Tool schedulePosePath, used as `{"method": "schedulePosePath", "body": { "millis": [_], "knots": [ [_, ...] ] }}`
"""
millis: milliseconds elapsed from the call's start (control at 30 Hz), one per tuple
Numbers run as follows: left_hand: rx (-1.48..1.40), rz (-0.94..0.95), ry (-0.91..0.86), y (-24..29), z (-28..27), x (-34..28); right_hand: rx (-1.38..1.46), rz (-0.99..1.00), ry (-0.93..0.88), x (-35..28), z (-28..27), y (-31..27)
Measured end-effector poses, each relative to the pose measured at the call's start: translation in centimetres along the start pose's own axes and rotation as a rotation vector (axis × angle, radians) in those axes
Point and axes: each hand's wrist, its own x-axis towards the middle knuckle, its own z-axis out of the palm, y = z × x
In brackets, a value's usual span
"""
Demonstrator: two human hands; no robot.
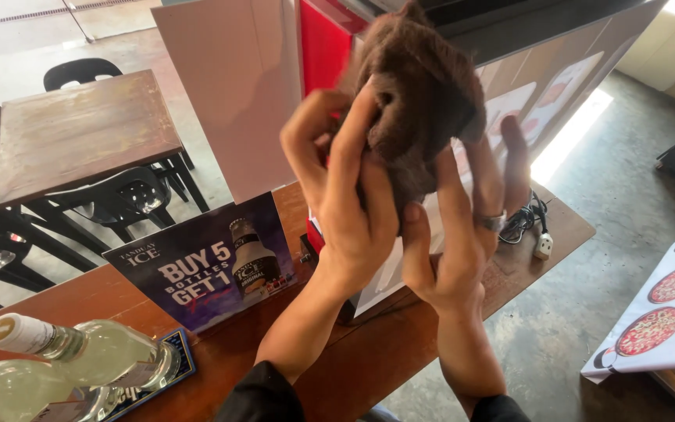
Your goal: Wiping down counters, displays, and promotional items in a restaurant/bar area using a cloth.
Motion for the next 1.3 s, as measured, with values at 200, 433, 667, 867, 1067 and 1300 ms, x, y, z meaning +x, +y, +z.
{"method": "schedulePosePath", "body": {
  "millis": [200,433,667,867,1067,1300],
  "knots": [
    [0.052,-0.138,-0.177,-0.7,-2.6,-6.5,0.056,-0.113,0.050,-2.7,0.4,-1.1],
    [0.003,-0.106,-0.183,0.0,-2.3,-1.4,-0.163,-0.058,-0.097,-0.7,-1.7,-3.2],
    [-0.035,-0.144,-0.229,-0.4,-3.4,-5.4,-0.069,0.017,-0.088,-5.7,-0.6,-2.3],
    [-0.008,-0.370,-0.276,-2.6,-6.3,-18.4,0.074,0.201,-0.213,-17.2,1.2,-2.0],
    [-0.060,-0.782,-0.403,-2.5,-8.1,-24.5,0.147,0.378,-0.467,-21.0,0.9,-2.1],
    [-0.041,-0.951,-0.402,-0.5,-8.6,-23.6,0.260,0.406,-0.511,-21.0,0.1,-2.7]
  ]
}}
